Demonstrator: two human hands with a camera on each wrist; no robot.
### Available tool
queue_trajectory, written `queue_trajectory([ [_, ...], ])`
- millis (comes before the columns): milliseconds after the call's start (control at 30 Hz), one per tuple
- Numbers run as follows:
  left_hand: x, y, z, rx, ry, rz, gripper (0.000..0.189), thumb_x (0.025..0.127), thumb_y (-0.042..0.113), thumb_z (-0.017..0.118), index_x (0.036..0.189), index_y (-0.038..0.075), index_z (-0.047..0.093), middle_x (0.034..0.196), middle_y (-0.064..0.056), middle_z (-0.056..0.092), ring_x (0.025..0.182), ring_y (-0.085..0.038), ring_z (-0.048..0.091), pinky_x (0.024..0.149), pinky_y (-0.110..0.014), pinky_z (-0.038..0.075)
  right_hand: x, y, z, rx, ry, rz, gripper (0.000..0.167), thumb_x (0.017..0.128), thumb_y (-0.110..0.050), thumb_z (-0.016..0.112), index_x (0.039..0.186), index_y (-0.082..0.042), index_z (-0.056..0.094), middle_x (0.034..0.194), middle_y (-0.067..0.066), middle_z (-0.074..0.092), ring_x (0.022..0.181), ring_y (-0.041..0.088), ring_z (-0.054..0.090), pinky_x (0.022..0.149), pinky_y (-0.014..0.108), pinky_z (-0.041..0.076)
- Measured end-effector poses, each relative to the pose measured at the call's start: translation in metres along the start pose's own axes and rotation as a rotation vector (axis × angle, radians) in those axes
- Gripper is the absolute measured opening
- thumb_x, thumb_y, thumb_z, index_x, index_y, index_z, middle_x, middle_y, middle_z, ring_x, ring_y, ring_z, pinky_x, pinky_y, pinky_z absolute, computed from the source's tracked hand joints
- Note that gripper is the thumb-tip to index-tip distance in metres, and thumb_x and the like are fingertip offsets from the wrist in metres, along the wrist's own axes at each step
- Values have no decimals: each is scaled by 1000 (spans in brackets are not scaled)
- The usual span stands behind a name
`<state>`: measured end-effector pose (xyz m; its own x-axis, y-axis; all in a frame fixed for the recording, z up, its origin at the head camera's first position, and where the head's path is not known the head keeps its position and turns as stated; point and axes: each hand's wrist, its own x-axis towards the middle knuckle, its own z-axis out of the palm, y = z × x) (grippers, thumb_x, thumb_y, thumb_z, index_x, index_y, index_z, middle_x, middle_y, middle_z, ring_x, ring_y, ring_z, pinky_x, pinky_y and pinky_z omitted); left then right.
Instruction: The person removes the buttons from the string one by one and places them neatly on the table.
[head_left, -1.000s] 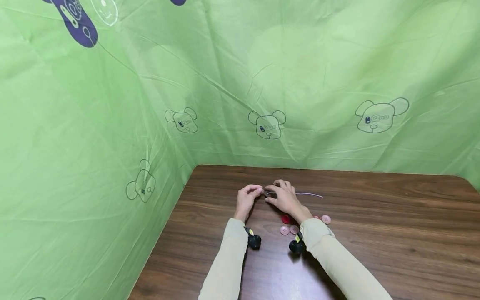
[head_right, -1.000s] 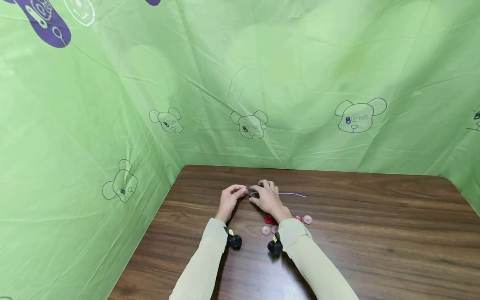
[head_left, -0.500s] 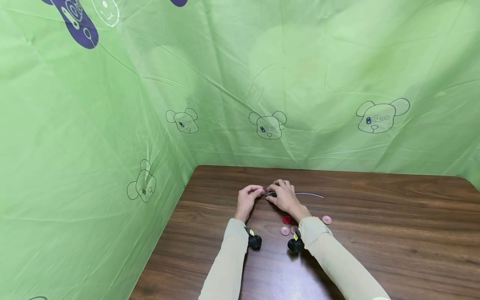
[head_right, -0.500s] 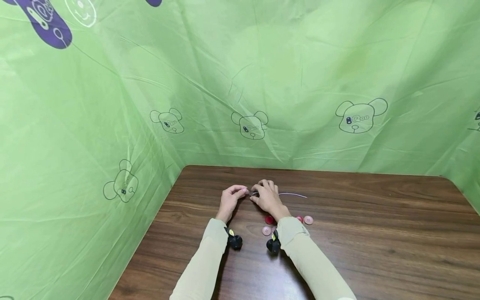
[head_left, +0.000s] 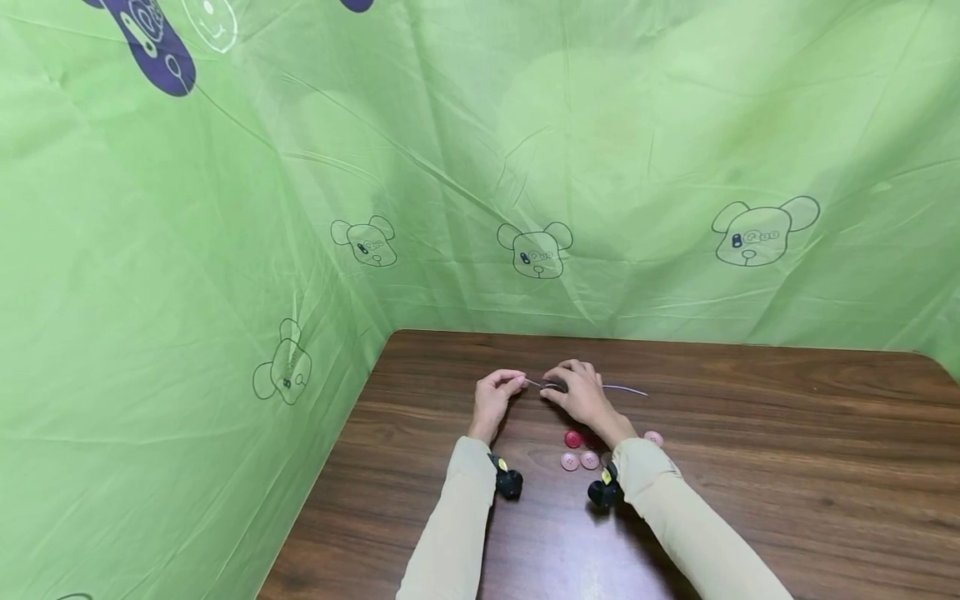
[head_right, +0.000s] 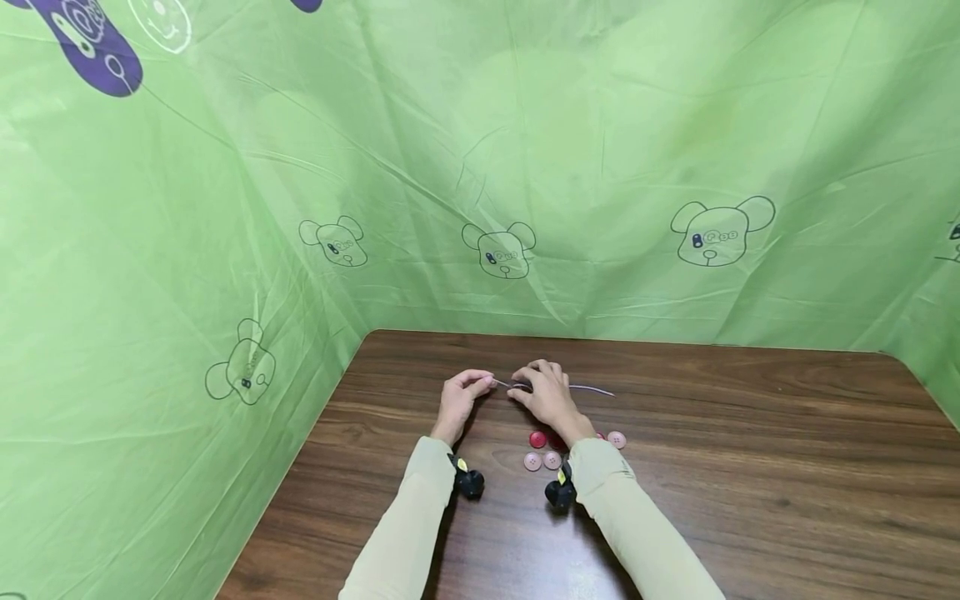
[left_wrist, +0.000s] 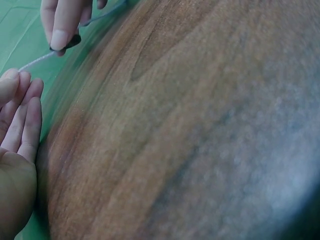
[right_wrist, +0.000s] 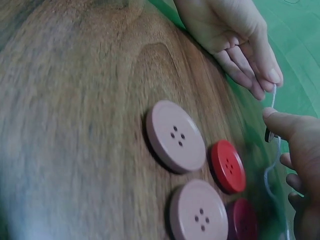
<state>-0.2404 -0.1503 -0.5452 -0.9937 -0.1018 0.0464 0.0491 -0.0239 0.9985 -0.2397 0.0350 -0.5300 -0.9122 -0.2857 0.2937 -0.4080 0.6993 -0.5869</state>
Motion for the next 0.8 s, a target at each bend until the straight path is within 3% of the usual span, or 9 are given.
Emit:
queue_trajectory([
  [800,-1,1,1,-12,12,-16,16,84,8,72,95,-4,71,88,-19,73,81,-17,71,76,-25,58,-11,14,-21,4,6,16,30,82,-34,75,106,-16,70,119,13,58,115,39,44,90,54,35],
])
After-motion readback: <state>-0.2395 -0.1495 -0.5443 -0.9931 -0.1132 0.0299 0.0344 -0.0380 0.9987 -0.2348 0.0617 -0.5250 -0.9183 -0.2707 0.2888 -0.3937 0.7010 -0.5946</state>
